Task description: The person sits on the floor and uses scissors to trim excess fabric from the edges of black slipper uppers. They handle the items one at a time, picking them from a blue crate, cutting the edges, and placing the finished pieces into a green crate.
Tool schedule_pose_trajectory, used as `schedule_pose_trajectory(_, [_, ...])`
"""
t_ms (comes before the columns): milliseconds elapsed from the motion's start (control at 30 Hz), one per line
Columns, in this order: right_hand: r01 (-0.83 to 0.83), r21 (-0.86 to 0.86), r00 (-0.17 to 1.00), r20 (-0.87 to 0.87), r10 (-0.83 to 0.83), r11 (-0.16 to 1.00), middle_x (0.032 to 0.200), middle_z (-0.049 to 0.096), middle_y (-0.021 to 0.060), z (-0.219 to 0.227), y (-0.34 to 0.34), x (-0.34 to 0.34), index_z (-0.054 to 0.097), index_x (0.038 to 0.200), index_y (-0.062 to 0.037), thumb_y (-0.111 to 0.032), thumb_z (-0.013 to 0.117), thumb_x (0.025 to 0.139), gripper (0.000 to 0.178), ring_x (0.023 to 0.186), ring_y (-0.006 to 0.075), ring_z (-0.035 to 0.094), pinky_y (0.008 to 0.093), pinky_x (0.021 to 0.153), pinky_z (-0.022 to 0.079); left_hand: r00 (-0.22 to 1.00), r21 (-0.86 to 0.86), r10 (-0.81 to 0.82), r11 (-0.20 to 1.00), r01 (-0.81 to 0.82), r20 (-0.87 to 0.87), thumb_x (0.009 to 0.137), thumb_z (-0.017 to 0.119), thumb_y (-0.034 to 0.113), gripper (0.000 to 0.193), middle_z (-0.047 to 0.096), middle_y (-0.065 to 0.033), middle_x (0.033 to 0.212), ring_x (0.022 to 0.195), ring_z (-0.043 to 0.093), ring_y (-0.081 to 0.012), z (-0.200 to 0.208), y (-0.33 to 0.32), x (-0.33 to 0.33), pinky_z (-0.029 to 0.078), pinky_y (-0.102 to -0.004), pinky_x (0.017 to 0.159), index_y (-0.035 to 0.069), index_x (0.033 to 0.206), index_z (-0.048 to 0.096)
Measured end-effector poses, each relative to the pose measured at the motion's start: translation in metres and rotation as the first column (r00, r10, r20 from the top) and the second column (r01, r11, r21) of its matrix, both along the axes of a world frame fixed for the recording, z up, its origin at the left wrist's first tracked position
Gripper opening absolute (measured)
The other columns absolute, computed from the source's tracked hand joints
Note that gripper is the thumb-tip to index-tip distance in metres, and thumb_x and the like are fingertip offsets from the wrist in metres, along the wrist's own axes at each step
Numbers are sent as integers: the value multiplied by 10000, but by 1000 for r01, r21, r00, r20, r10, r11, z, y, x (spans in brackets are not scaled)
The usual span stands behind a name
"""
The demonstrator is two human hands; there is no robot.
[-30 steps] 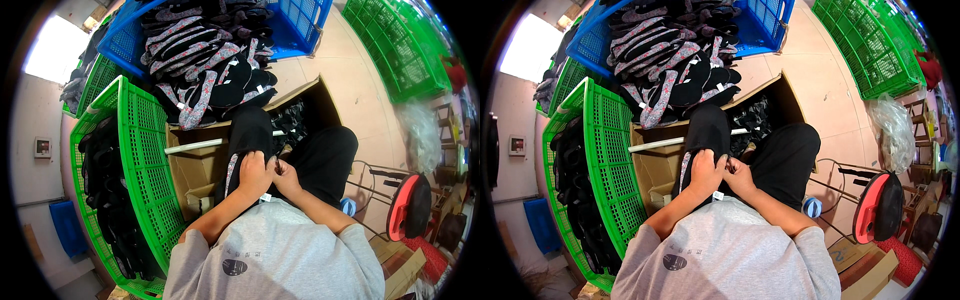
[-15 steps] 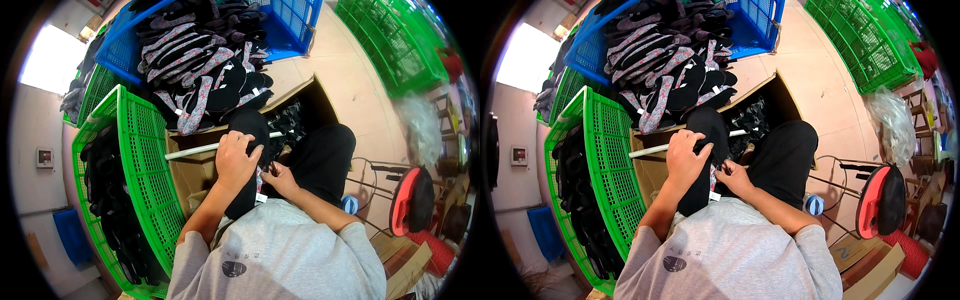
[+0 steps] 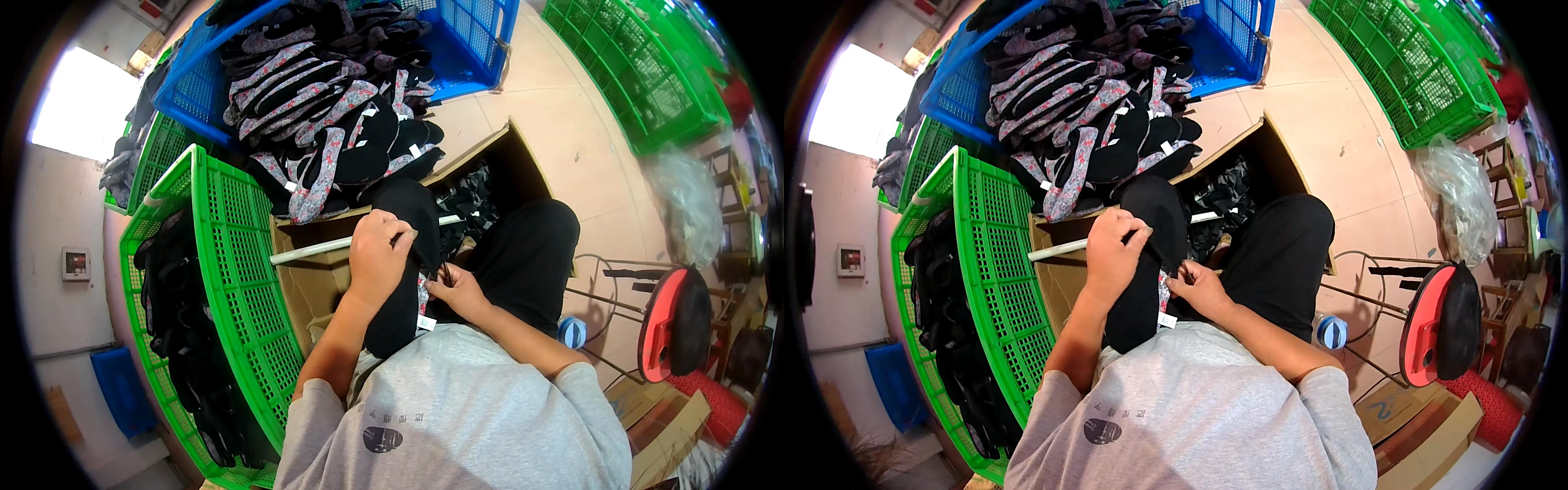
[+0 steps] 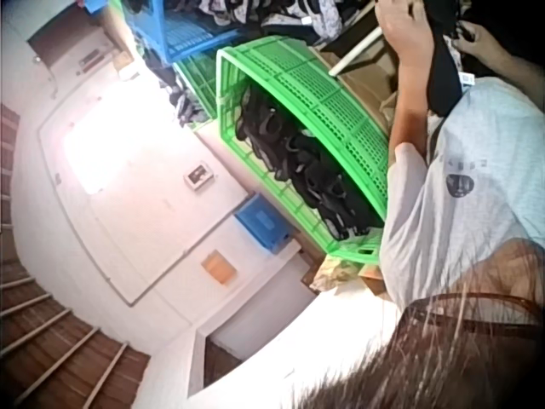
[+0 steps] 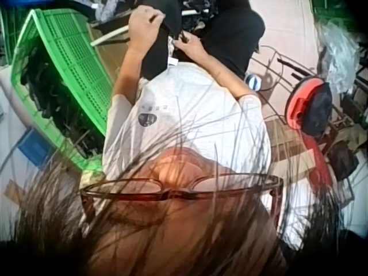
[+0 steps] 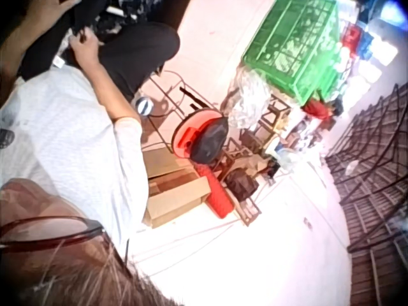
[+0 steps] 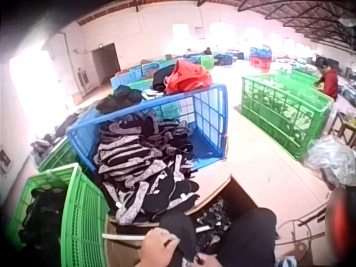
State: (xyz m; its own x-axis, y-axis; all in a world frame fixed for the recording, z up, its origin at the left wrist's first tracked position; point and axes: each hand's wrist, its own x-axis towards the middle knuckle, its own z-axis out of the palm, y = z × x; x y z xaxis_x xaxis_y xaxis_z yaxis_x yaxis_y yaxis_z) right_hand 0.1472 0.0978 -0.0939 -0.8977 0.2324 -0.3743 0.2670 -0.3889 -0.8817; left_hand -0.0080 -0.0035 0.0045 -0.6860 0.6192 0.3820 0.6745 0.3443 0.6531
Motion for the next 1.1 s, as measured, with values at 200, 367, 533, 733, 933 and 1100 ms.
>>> schedule_pose_trajectory(200, [-198, -42, 970, 139, 202, 979, 735, 573, -37, 38, 35, 0, 606, 913, -103, -138, 730, 897, 130, 629, 33, 511, 194, 544, 384, 681, 136, -29, 985, -104, 731, 864, 716, 44, 49, 603, 7, 825, 717, 548, -67, -11, -6, -19, 438, -218, 656, 5, 871, 688])
schedule_pose_trajectory(367, [-90, 14, 996, -20, 90, 996, 826, 631, 2, 46, 64, -1, 618, 1134, -52, -255, 472, 1053, 263, 691, 40, 557, 201, 568, 450, 372, 237, -162, 957, -165, 914, 899, 699, 59, 61, 615, 18, 838, 754, 541, -46, -12, -2, -26, 436, -198, 686, 25, 939, 666])
schedule_pose_trajectory(533, [-246, 442, 961, -5, 277, 863, 876, 677, 60, 92, 76, -19, 530, 1201, -47, -324, 500, 1032, 326, 746, 156, 627, 298, 652, 498, 274, 255, -198, 948, -191, 941, 899, 708, 98, 95, 612, 20, 825, 726, 523, -55, -5, 1, -30, 428, -199, 670, 33, 949, 658])
schedule_pose_trajectory(733, [-335, 651, 931, 118, 345, 681, 882, 681, 97, 105, 73, -41, 515, 1086, -43, -276, 536, 1009, 246, 838, 208, 667, 334, 763, 507, 231, 260, -222, 954, -152, 947, 888, 715, 114, 81, 620, 37, 807, 713, 506, -46, -6, 1, -38, 406, -205, 669, 58, 918, 664])
schedule_pose_trajectory(933, [-318, 751, 935, 149, 321, 578, 800, 698, 64, 110, 69, -53, 544, 1035, -86, -358, 564, 979, 279, 795, 279, 681, 401, 705, 495, 230, 247, -213, 960, -134, 950, 885, 715, 112, 75, 630, 41, 803, 702, 507, -35, -4, 5, -39, 401, -198, 661, 63, 915, 668])
schedule_pose_trajectory(1100, [-316, 801, 931, 159, 328, 509, 766, 693, 59, 107, 69, -57, 552, 1012, -95, -377, 568, 974, 285, 776, 284, 684, 420, 670, 490, 213, 259, -229, 958, -123, 950, 891, 706, 101, 59, 659, 24, 839, 737, 546, -37, -2, 7, -38, 427, -199, 691, 61, 920, 673])
